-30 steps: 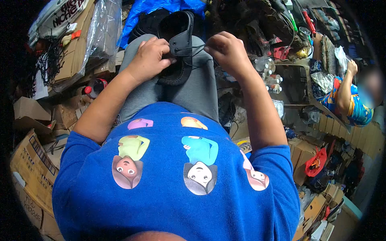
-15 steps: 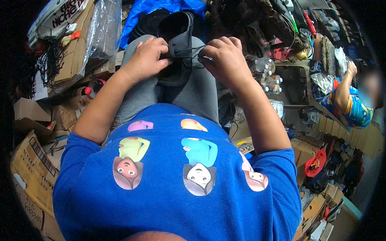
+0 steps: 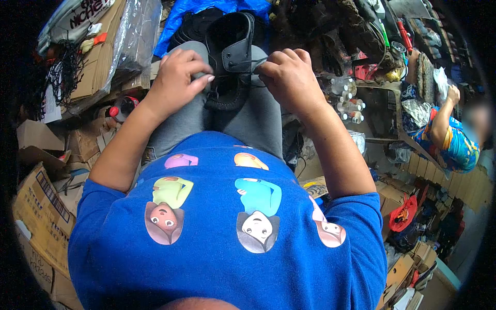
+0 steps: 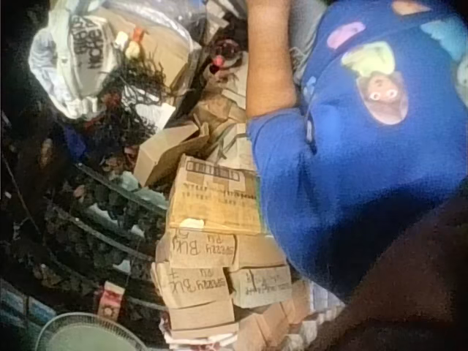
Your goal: Lacing a black shoe and tightening the laces.
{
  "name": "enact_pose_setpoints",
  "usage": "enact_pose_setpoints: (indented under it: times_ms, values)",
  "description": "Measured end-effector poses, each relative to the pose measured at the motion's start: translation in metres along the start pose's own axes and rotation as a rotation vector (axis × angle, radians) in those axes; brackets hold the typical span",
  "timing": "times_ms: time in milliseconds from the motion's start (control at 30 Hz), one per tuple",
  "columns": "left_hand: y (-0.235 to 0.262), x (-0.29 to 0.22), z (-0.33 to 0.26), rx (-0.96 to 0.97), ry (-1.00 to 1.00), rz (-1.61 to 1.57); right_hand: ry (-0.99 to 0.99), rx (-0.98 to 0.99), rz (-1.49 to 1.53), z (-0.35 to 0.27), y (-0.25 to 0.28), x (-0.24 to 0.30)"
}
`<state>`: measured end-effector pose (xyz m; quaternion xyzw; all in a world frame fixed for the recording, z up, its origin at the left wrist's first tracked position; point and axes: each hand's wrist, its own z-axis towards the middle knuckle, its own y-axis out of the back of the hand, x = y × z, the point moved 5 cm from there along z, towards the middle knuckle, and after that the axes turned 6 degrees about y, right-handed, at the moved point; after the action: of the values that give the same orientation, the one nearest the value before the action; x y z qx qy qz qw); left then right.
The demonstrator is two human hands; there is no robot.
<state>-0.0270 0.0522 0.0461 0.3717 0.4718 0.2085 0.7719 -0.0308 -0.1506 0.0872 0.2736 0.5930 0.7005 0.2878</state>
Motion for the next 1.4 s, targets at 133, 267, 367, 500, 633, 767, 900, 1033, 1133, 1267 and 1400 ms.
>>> enact_pose_setpoints:
  times_ms: [133, 267, 367, 500, 633, 767, 900, 1033, 1133, 1267, 1400]
  values:
    - [-0.024, -0.004, 0.014, 0.015, -0.049, 0.011, 0.005, 0.058, -0.033, 0.004, -0.001, 0.003]
    - [-0.031, -0.006, 0.017, 0.103, -0.041, 0.06, 0.005, 0.059, -0.012, 0.002, -0.002, 0.0]
    - [-0.024, -0.01, 0.01, 0.07, -0.147, 0.145, 0.025, 0.087, -0.017, -0.002, -0.005, -0.006]
    - [-0.025, -0.009, 0.009, 0.098, -0.089, 0.104, 0.065, 0.123, -0.074, 0.004, -0.005, -0.002]
    - [-0.038, -0.014, 0.013, 0.16, -0.082, 0.119, 0.126, 0.18, -0.101, 0.012, -0.012, 0.008]
    - [-0.027, -0.011, 0.011, 0.16, -0.188, 0.092, 0.142, 0.219, -0.008, 0.007, -0.02, -0.001]
    - [0.004, 0.013, -0.01, 0.142, -0.172, 0.2, 0.085, 0.213, 0.011, -0.014, -0.02, -0.028]
    - [0.045, 0.064, -0.034, 0.15, 0.337, -0.367, -0.625, -0.036, 0.908, -0.069, -0.026, -0.085]
    - [0.046, 0.046, -0.011, 0.067, 0.297, -0.811, -0.689, -0.415, 1.552, -0.056, -0.034, -0.093]
    - [0.019, 0.006, 0.016, -0.021, 0.202, -1.561, -0.429, -0.589, 2.243, -0.004, -0.043, -0.048]
    - [0.02, 0.086, -0.03, 0.15, 0.506, -1.226, -0.715, -0.614, 1.399, -0.055, -0.03, -0.089]
